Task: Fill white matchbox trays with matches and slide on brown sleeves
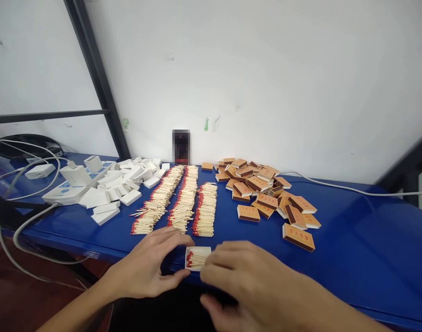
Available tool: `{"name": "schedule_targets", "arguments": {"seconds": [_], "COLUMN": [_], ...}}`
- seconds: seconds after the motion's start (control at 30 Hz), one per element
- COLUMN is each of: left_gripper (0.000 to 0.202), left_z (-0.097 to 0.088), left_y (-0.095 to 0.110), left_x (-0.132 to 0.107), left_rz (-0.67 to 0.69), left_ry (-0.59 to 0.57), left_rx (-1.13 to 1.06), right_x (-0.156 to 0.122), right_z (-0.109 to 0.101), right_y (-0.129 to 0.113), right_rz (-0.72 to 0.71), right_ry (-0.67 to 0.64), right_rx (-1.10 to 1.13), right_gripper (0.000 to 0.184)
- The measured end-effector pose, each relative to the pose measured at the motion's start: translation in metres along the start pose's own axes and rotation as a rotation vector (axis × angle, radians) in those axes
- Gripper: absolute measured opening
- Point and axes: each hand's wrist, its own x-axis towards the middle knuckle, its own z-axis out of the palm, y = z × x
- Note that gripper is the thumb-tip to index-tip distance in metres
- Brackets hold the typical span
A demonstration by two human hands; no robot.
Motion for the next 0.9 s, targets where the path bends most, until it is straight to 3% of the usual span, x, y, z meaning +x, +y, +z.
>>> {"name": "schedule_targets", "arguments": {"seconds": [0.07,0.13,0.3,0.43,0.53,0.73,0.9], "left_gripper": [0.04,0.041,0.036,0.027,0.022,0.018,0.02], "left_z": [-0.001,-0.001,-0.001,0.0,0.001,0.002,0.002], "left_y": [0.001,0.002,0.001,0.0,-0.002,-0.003,-0.004], "left_x": [0.0,0.001,0.003,0.004,0.004,0.002,0.002], "left_rz": [-0.013,-0.024,-0.016,0.034,0.082,0.128,0.138], "left_ry": [0.01,0.013,-0.004,-0.028,-0.022,-0.008,-0.014], "left_rx": [-0.027,-0.045,-0.032,-0.017,-0.017,-0.007,-0.021], "right_x": [0.029,0.044,0.043,0.043,0.049,0.055,0.053], "right_z": [-0.023,-0.028,-0.02,-0.037,-0.049,-0.03,-0.017], "right_y": [0.002,0.002,0.004,0.01,0.021,0.043,0.049], "right_rz": [-0.082,-0.132,-0.173,-0.157,-0.084,-0.03,0.033], "right_ry": [-0.02,-0.045,0.016,0.173,0.19,0.122,0.12], "right_rx": [-0.067,-0.127,-0.115,-0.114,-0.175,-0.295,-0.265], "right_gripper": [0.014,0.014,0.015,0.016,0.016,0.016,0.008]}}
